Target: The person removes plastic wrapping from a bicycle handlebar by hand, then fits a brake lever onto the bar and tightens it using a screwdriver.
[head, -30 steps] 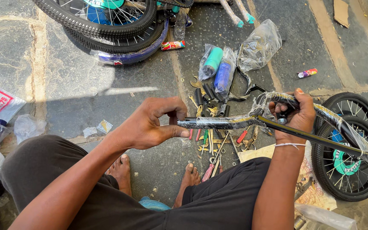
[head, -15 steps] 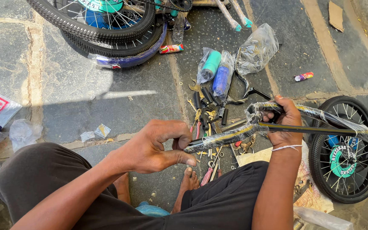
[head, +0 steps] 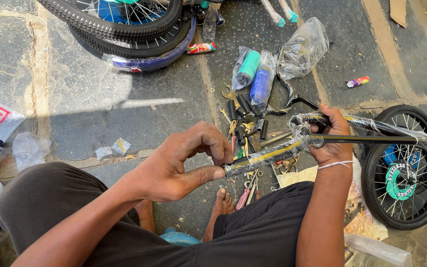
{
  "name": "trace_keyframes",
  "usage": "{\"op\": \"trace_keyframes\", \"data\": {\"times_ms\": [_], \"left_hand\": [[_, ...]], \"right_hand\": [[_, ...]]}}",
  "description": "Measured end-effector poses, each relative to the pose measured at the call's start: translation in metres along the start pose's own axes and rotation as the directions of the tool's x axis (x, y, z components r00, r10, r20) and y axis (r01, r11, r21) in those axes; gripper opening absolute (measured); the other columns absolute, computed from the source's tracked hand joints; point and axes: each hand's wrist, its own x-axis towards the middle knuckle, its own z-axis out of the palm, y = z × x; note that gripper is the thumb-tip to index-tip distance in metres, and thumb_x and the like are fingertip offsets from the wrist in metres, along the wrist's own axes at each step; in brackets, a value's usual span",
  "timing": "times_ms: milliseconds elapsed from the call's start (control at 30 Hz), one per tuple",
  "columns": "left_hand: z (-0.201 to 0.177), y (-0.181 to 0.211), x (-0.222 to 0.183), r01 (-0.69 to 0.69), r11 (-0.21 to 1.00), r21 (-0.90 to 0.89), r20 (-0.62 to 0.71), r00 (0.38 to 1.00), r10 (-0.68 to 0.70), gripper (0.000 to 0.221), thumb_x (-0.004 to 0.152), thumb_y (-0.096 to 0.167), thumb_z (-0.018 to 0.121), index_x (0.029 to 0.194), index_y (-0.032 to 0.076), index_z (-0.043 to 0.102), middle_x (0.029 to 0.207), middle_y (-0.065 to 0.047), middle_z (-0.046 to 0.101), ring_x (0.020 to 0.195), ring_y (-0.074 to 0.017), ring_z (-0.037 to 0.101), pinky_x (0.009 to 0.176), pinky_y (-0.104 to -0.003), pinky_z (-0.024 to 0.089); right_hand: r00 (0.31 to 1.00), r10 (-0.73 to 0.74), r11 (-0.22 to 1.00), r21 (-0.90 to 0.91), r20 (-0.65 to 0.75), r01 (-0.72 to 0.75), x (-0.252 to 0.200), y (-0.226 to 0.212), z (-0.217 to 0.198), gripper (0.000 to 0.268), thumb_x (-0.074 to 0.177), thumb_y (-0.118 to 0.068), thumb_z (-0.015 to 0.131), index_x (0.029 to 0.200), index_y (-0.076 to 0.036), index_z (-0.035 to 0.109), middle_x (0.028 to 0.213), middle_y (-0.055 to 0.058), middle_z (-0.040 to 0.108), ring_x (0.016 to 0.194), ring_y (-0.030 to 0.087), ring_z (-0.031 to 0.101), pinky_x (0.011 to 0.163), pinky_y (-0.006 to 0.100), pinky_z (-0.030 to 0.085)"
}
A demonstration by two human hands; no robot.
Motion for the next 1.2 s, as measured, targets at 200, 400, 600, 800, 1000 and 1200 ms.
{"op": "trace_keyframes", "data": {"times_ms": [200,400,600,800,1000,1200], "left_hand": [[0.008,0.007,-0.002,-0.024,0.993,0.118,0.069,0.998,0.016,0.026,0.097,0.002,0.072,0.110,0.006,0.049,0.104,-0.008,0.062,0.099,-0.0189,0.066,0.088,-0.036,0.055],[0.009,0.014,-0.004,-0.123,0.983,0.139,0.124,0.987,0.106,0.026,0.100,0.000,0.069,0.105,0.008,0.044,0.102,-0.009,0.058,0.093,-0.0173,0.059,0.084,-0.034,0.052],[0.003,0.010,-0.010,0.255,0.965,0.055,-0.029,0.967,-0.254,0.009,0.100,0.010,0.063,0.106,0.007,0.057,0.082,-0.006,0.056,0.071,-0.0119,0.052,0.065,-0.034,0.047],[-0.024,-0.022,0.010,0.261,0.833,0.488,-0.425,0.905,-0.034,0.040,0.095,0.011,0.073,0.130,0.003,0.055,0.105,-0.010,0.064,0.093,-0.0150,0.062,0.078,-0.033,0.056],[-0.017,-0.028,0.012,0.070,0.765,0.641,-0.129,0.991,0.018,0.059,0.091,-0.006,0.061,0.147,0.009,0.047,0.107,-0.013,0.066,0.100,-0.0275,0.067,0.091,-0.043,0.053],[-0.018,-0.024,0.011,0.082,0.846,0.527,-0.046,0.997,-0.068,0.061,0.087,-0.010,0.056,0.144,0.011,0.048,0.102,-0.010,0.067,0.096,-0.0259,0.070,0.089,-0.042,0.054]], "right_hand": [[0.994,0.109,0.992,-0.061,-0.024,-0.110,-0.001,0.013,0.018,0.013,0.088,-0.020,0.076,0.085,-0.014,0.065,0.071,0.002,0.066,0.052,0.010,0.058,0.050,0.028,0.053],[0.991,0.124,0.984,-0.125,-0.049,-0.129,-0.012,0.011,0.041,0.016,0.085,-0.026,0.075,0.089,-0.014,0.065,0.074,0.003,0.070,0.056,0.013,0.064,0.051,0.032,0.056],[0.931,-0.097,0.988,-0.144,-0.352,0.048,-0.004,-0.012,0.016,0.019,0.080,-0.034,0.073,0.085,-0.019,0.063,0.059,-0.001,0.053,0.047,0.012,0.048,0.045,0.031,0.045],[0.907,-0.387,0.920,0.005,-0.166,0.393,-0.006,-0.003,0.003,0.017,0.090,-0.021,0.073,0.091,-0.006,0.064,0.066,0.003,0.058,0.056,0.016,0.055,0.055,0.033,0.048],[0.893,-0.446,0.894,0.009,-0.055,0.447,-0.024,-0.008,0.010,0.021,0.097,-0.020,0.070,0.088,-0.003,0.062,0.066,0.008,0.057,0.058,0.020,0.056,0.062,0.034,0.050],[0.913,-0.406,0.910,0.070,-0.034,0.408,-0.031,-0.015,0.002,0.019,0.097,-0.021,0.068,0.087,-0.006,0.061,0.065,0.007,0.055,0.056,0.019,0.053,0.062,0.036,0.050]]}}
